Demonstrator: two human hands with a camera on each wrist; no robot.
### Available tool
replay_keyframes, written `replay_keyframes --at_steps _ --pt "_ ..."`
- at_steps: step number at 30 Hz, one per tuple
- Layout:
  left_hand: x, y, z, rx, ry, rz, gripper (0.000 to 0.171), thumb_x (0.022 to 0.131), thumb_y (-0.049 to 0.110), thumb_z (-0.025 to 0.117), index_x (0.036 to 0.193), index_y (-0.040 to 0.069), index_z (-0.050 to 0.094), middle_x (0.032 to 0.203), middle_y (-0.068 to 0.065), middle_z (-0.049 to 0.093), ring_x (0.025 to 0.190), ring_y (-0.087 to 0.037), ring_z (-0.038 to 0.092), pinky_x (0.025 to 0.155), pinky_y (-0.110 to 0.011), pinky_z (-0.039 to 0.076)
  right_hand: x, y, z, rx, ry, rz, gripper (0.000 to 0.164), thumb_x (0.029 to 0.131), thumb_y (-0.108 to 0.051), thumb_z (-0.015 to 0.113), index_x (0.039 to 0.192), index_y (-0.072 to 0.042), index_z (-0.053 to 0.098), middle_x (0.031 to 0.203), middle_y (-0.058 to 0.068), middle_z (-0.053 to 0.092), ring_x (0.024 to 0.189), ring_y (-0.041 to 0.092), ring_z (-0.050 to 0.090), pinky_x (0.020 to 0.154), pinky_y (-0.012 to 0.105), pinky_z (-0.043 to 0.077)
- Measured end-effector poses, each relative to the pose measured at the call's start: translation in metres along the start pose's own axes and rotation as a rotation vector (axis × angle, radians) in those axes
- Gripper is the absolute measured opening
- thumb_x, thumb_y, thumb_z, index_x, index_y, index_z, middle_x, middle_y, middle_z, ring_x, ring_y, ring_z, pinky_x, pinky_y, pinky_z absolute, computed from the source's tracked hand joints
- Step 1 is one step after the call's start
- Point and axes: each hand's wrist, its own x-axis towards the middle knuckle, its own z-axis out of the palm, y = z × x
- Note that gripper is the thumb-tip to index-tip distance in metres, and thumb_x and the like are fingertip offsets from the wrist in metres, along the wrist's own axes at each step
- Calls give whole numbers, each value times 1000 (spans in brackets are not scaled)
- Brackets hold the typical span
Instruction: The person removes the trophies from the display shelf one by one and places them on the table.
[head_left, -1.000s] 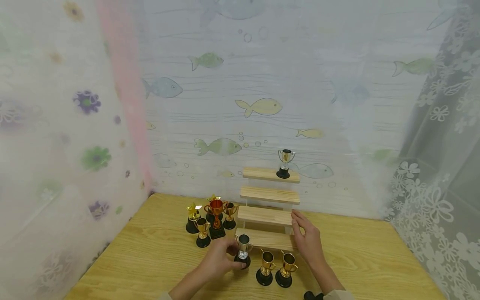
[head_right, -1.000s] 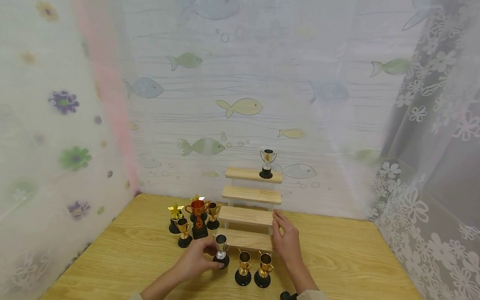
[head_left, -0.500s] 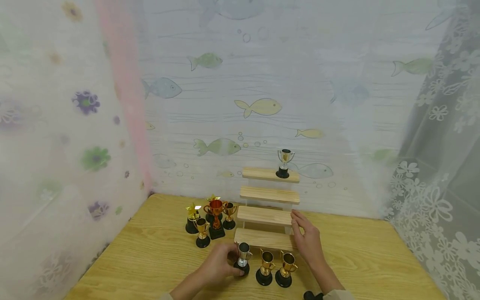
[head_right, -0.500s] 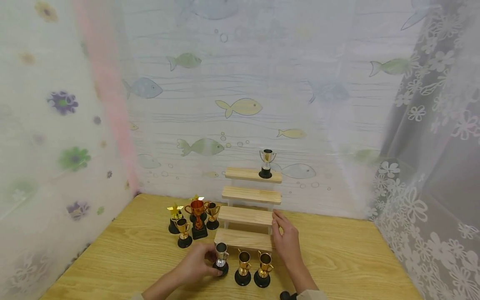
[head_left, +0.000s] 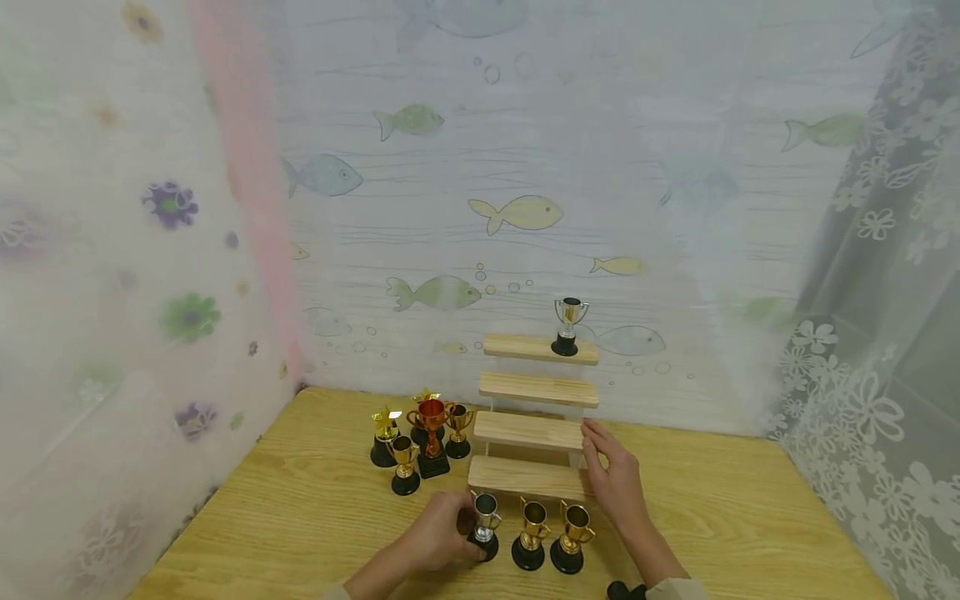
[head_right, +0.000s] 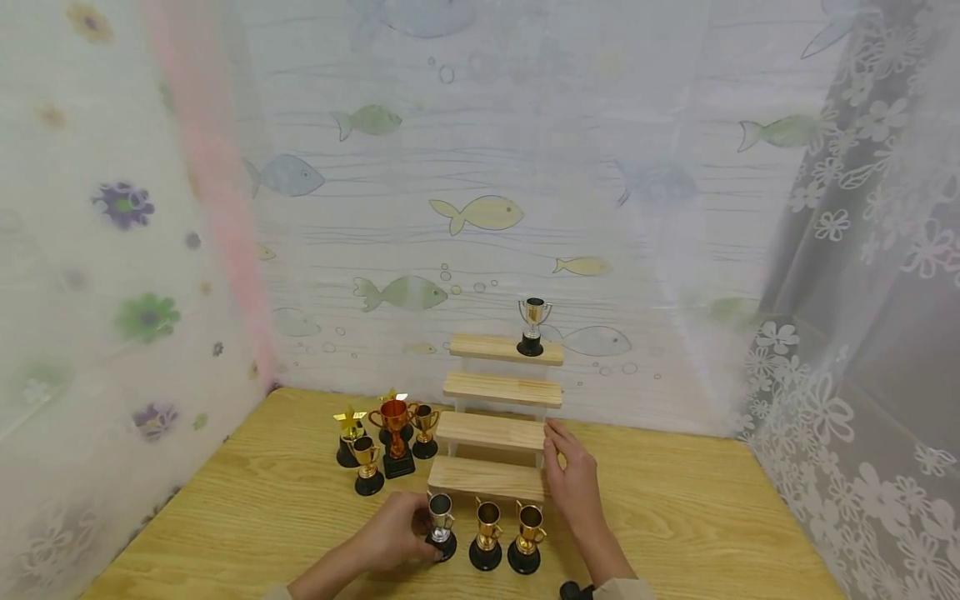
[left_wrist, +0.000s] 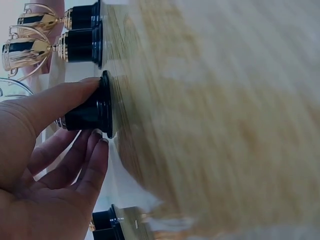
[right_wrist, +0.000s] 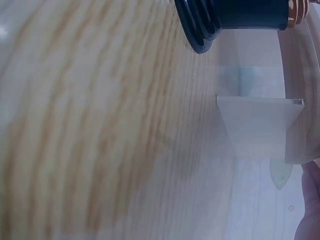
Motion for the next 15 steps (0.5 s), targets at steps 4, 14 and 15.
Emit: replay_keyframes --at_steps 4,14,15 --pt "0 0 0 -1 1 9 34 64 0 93 84 8 67 76 6 60 69 -4 52 62 -21 47 -1 -1 0 4 -2 1 33 107 -13 56 132 6 65 143 13 61 134 35 55 104 52 44" --pt "-4 1 -9 -22 -4 25 38 66 10 95 94 13 69 89 5 65 81 -14 62 73 -26 54 0 -2 -2 7 -14 6 34 107 -14 55 133 6 64 144 14 60 134 36 55 105 53 44" --pt "-5 2 -11 -18 0 24 39 67 12 96 95 13 69 91 4 66 84 -16 63 75 -27 54 0 -2 -2 6 -14 6 34 107 -14 55 133 6 64 144 14 60 134 36 55 105 52 44"
